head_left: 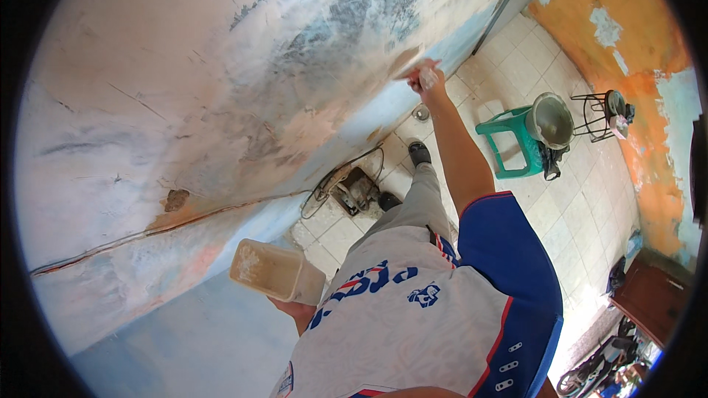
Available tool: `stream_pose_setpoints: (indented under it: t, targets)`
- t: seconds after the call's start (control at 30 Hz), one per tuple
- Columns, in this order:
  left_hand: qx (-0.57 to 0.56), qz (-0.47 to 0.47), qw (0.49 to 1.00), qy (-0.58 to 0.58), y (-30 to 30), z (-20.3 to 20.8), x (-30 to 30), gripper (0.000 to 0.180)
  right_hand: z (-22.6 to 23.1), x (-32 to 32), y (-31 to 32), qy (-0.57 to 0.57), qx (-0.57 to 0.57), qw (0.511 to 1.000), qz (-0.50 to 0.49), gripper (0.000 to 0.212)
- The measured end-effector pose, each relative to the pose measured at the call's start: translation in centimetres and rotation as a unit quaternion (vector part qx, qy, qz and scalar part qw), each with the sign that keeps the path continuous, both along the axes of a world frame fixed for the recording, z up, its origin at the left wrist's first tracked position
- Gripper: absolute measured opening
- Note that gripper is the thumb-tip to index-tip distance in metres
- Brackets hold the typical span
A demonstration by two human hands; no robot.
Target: The person applies plaster or joint compound to a wall and ceiling area using a red spreader, dipping it into a plastic container for more material.
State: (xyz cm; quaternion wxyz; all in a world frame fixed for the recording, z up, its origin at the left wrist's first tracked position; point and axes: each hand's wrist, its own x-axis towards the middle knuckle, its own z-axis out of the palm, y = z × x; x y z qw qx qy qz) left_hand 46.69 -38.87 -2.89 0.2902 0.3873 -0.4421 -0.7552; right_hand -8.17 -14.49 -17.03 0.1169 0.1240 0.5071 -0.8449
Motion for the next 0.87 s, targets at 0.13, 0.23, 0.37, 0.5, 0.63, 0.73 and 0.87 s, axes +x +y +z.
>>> stream_pose_setpoints:
  t: [0.13, 0.23, 0.37, 0.5, 0.63, 0.73, 0.87]
  targets:
    - [-0.1, -0.088, 0.989, -0.058, -1.3, -1.4, 2.6, 0.048, 20.3, -2.3, -3.4, 0.024, -0.08, 0.996, -0.029, 0.019]
    - [-0.224, -0.202, 0.948, -0.097, -3.1, -2.7, 4.4, 0.048, 28.4, -1.7, 0.5, 0.151, -0.185, 0.971, 0.022, 0.012]
    - [-0.005, -0.008, 1.0, 0.013, 0.8, 0.1, 0.2, 0.054, 25.2, 1.3, 3.0, 0.127, -0.154, 0.979, -0.043, 0.017]
    - [0.093, 0.065, 0.99, 0.083, 1.6, 0.4, -0.4, 0.059, 6.4, 1.0, 2.0, -0.039, 0.001, 0.999, -0.03, 0.023]
    - [0.078, 0.044, 0.993, 0.076, 2.2, 1.5, -1.4, 0.059, 10.0, -0.6, -2.8, 0.016, -0.052, 0.998, -0.014, 0.023]
    - [0.069, 0.035, 0.995, 0.059, 2.3, 2.0, -2.5, 0.059, 24.4, -0.9, -4.4, 0.086, -0.063, 0.994, -0.022, 0.024]
    - [0.012, 0.047, 0.999, -0.02, 2.1, 1.3, -2.5, 0.063, 29.3, 0.8, -0.5, 0.178, -0.15, 0.972, -0.025, 0.016]
